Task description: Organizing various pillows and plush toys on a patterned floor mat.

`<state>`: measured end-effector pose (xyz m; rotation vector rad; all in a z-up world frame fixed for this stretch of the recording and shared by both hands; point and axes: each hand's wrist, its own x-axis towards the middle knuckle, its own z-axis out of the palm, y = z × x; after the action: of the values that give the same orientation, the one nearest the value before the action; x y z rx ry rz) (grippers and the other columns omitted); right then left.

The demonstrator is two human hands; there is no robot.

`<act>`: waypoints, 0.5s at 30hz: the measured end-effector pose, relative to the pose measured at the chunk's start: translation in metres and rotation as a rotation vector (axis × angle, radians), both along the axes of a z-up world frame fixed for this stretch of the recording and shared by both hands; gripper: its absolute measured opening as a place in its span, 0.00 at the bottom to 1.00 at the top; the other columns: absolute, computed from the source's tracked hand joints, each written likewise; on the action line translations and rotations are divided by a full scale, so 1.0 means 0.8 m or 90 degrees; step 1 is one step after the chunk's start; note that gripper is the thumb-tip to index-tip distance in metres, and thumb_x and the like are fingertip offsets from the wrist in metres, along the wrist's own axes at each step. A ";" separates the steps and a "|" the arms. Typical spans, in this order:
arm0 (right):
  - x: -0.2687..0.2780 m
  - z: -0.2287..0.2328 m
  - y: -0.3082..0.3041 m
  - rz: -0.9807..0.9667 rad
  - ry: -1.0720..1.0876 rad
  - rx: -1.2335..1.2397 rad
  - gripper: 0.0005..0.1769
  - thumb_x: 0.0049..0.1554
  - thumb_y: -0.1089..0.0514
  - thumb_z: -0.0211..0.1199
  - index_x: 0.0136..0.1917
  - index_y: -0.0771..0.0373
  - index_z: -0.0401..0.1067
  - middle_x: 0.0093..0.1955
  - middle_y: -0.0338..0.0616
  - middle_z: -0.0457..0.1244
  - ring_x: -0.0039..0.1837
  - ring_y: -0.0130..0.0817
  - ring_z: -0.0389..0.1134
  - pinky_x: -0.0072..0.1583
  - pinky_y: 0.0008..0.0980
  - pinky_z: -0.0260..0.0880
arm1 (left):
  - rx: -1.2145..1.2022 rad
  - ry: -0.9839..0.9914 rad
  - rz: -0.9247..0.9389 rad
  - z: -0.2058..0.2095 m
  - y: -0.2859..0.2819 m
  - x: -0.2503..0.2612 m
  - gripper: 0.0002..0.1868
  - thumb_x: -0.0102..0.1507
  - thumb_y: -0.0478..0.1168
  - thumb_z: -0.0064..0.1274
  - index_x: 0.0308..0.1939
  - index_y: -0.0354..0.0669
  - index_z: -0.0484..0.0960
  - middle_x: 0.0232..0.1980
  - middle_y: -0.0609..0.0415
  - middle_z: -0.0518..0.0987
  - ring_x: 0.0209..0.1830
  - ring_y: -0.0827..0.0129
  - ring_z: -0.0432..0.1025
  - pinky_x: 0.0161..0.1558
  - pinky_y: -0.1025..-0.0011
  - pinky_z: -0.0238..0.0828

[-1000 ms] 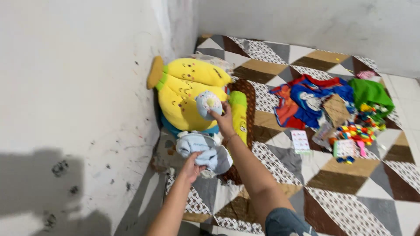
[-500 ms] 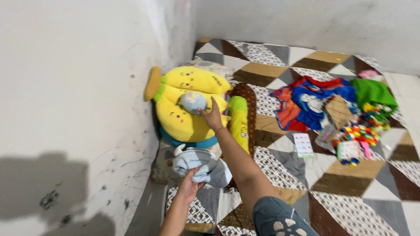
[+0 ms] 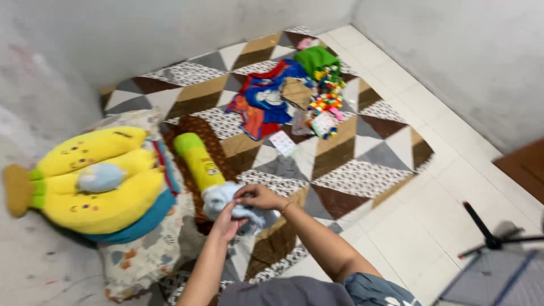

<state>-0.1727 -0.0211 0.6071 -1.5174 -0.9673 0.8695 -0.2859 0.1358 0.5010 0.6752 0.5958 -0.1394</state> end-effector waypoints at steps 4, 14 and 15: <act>0.034 0.043 -0.182 -0.112 -0.131 -0.038 0.20 0.57 0.49 0.70 0.59 0.60 0.78 0.62 0.44 0.69 0.65 0.34 0.69 0.66 0.34 0.68 | 0.047 0.015 -0.120 0.003 -0.123 0.098 0.20 0.64 0.51 0.50 0.58 0.49 0.79 0.52 0.52 0.82 0.47 0.63 0.77 0.44 0.59 0.78; 0.105 -0.005 -0.585 -0.322 -0.178 -0.087 0.27 0.54 0.49 0.73 0.63 0.63 0.73 0.68 0.49 0.64 0.71 0.39 0.63 0.71 0.36 0.61 | 0.050 0.026 -0.257 0.035 -0.517 0.246 0.20 0.60 0.50 0.54 0.55 0.52 0.77 0.50 0.57 0.82 0.47 0.68 0.77 0.47 0.61 0.76; 0.112 -0.021 -0.616 -0.350 -0.200 -0.088 0.26 0.55 0.50 0.73 0.62 0.64 0.74 0.66 0.49 0.65 0.71 0.38 0.64 0.71 0.35 0.61 | 0.046 0.023 -0.246 0.038 -0.551 0.253 0.20 0.60 0.50 0.54 0.55 0.54 0.77 0.49 0.58 0.82 0.47 0.68 0.77 0.48 0.61 0.75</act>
<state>-0.0829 -0.5138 0.5906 -1.9504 -0.6560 0.3126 -0.0835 -0.3050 0.5312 0.8551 0.5015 -0.4930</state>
